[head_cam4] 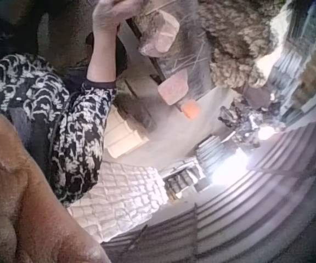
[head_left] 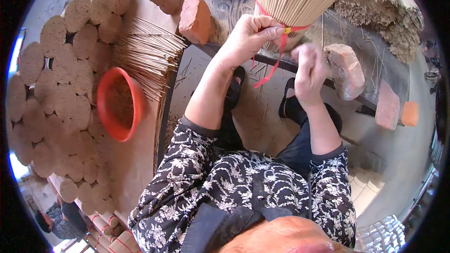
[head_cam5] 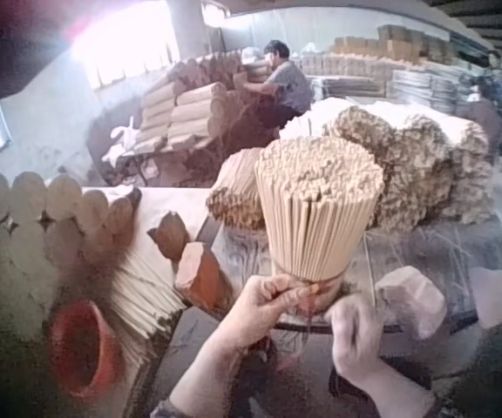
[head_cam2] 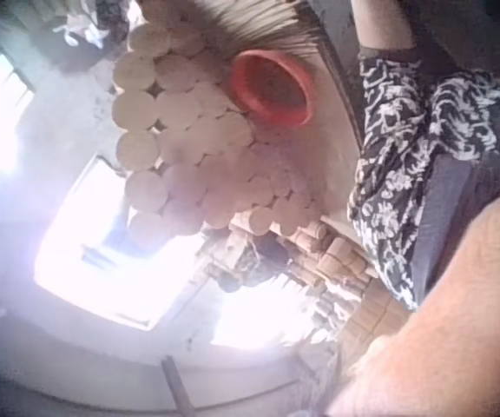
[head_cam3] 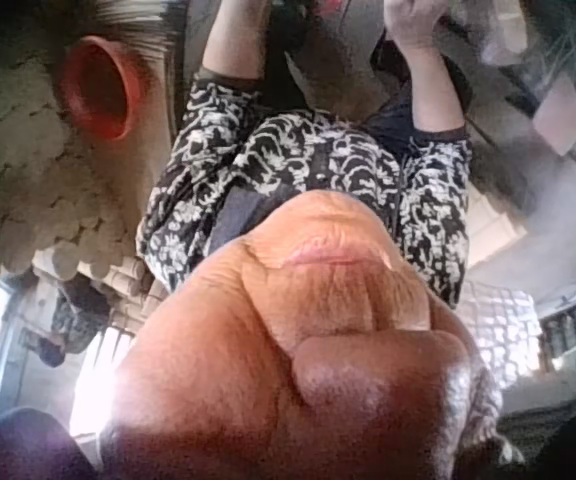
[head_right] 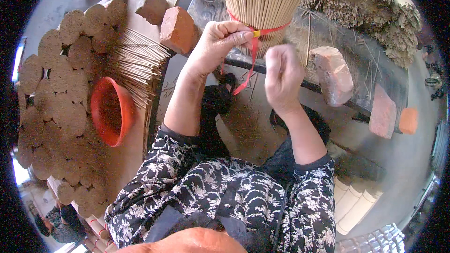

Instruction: Bundling bamboo incense sticks using rubber bands.

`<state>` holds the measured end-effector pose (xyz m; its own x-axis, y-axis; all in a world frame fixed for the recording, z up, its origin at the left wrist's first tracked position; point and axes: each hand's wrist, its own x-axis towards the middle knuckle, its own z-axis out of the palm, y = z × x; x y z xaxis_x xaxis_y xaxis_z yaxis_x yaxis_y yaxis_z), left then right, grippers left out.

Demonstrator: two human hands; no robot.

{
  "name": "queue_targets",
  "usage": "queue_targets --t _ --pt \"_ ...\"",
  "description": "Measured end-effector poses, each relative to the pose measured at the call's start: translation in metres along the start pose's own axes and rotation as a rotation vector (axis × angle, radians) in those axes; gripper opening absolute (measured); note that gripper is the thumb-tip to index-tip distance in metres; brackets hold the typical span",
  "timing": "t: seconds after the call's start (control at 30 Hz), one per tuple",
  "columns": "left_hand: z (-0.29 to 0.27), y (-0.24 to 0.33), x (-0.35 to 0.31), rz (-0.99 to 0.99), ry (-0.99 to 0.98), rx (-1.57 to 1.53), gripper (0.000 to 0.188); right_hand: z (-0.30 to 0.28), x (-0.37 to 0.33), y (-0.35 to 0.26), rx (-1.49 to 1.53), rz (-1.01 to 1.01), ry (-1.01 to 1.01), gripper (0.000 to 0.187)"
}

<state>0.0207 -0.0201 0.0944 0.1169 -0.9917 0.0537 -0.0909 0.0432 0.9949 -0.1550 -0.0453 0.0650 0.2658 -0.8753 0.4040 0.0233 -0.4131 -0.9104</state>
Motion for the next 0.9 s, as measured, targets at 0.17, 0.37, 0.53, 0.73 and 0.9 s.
queue_targets --t 0.17,0.37,0.53,0.73,0.9 --pt "-0.001 -0.006 -0.001 0.043 0.008 -0.039 0.019 0.006 0.005 0.003 0.649 0.625 -0.359 0.03" --pt "-0.001 -0.003 -0.001 0.092 0.002 -0.047 0.017 -0.01 0.005 -0.005 0.237 0.563 -0.464 0.031" --pt "-0.01 0.001 -0.003 0.271 0.175 0.166 0.014 -0.027 0.008 -0.005 -0.183 0.207 -0.402 0.032" --pt "-0.022 -0.002 0.007 0.555 0.353 0.574 0.014 -0.027 0.01 -0.005 -0.262 0.156 -0.336 0.03" --pt "-0.026 -0.01 0.008 0.506 0.363 0.53 0.015 -0.025 0.011 0.0 -0.242 0.03 -0.213 0.031"
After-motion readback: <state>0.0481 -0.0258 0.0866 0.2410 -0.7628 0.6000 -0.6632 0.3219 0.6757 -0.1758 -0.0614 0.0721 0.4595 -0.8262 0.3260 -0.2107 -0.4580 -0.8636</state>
